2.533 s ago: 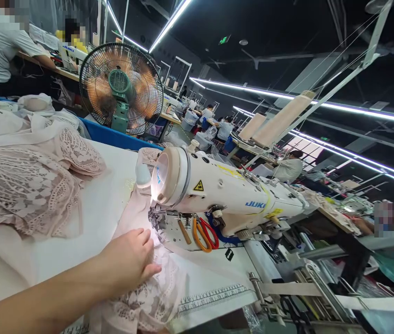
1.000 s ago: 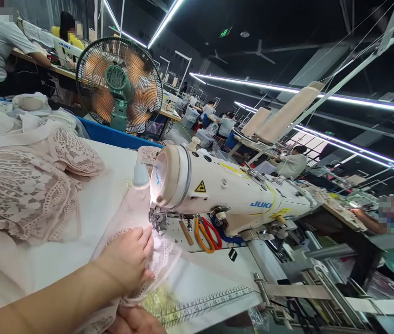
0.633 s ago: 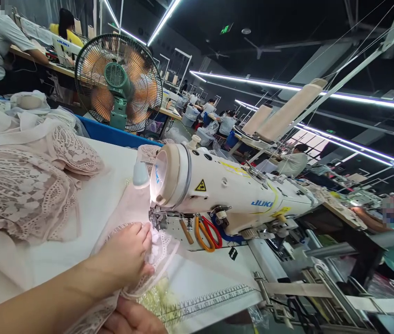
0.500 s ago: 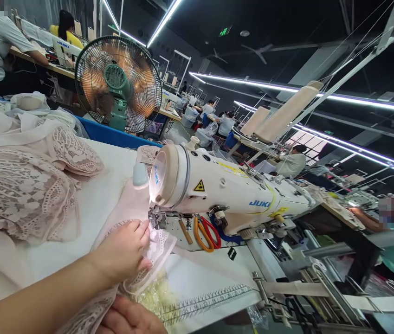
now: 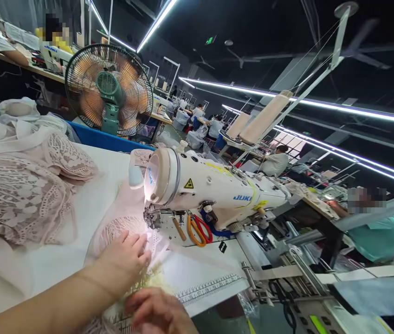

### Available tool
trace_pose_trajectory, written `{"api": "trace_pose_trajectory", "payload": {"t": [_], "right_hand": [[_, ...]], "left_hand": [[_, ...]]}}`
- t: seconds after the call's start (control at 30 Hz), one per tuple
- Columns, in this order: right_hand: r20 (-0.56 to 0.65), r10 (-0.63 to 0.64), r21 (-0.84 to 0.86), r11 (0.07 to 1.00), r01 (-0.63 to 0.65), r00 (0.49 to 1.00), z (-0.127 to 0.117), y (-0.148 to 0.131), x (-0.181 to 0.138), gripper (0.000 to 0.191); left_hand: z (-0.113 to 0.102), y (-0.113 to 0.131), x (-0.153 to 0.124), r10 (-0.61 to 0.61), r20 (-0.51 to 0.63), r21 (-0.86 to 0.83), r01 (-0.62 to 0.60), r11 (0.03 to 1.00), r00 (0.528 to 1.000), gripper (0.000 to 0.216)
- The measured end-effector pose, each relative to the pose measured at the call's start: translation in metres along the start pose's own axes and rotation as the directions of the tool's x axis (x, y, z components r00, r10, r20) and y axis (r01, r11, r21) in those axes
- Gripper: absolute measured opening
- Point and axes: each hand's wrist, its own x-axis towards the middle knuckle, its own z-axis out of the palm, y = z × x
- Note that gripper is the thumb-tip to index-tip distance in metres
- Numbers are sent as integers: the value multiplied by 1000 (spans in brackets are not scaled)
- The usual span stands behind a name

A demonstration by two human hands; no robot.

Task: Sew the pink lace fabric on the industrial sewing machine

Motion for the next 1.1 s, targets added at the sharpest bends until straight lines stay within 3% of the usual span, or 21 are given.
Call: {"api": "trace_pose_trajectory", "payload": {"t": [0.03, 0.07, 0.17, 0.27, 0.37, 0.47, 0.63, 0.83, 0.97, 1.1], "right_hand": [[-101, -136, -213, 971, 112, 985, -11, -7, 2, 23], [-207, -198, -395, 913, 103, 958, -22, -15, 6, 25], [-400, -250, -647, 758, -79, 882, -45, -33, 27, 28], [-368, -171, -720, 675, -164, 914, -48, -39, 54, 41], [-317, -175, -767, 625, -144, 932, -42, -38, 69, 21], [-260, -192, -804, 585, -102, 946, -38, -36, 67, 17], [-142, -173, -857, 514, -33, 975, -35, -36, 53, 16], [-139, -185, -884, 465, -38, 973, -28, -36, 60, 16], [-176, -175, -897, 434, -84, 969, -25, -34, 71, 16], [-213, -123, -915, 372, -154, 969, -21, -37, 78, 13]], "left_hand": [[-3, 4, -2, 11, 19, 0, -11, 1000, 1000, 42], [-6, 8, -4, 11, 34, -3, -11, 1000, 999, 44], [-15, 16, -9, -9, 81, -29, 11, 1000, 997, 68], [-19, 19, -11, -25, 125, -13, 27, 1000, 992, 74], [-19, 15, -12, -31, 120, 23, 29, 999, 992, 57], [-20, 9, -13, -36, 104, 35, 33, 999, 994, 41], [-26, 6, -14, 14, 103, 48, -19, 999, 995, 38], [-12, 2, -9, 137, -19, 94, -134, 986, 990, 32], [-2, -9, -1, 160, -99, 93, -151, 984, 982, 16], [2, -24, 7, 170, -114, 130, -155, 979, 979, 17]]}}
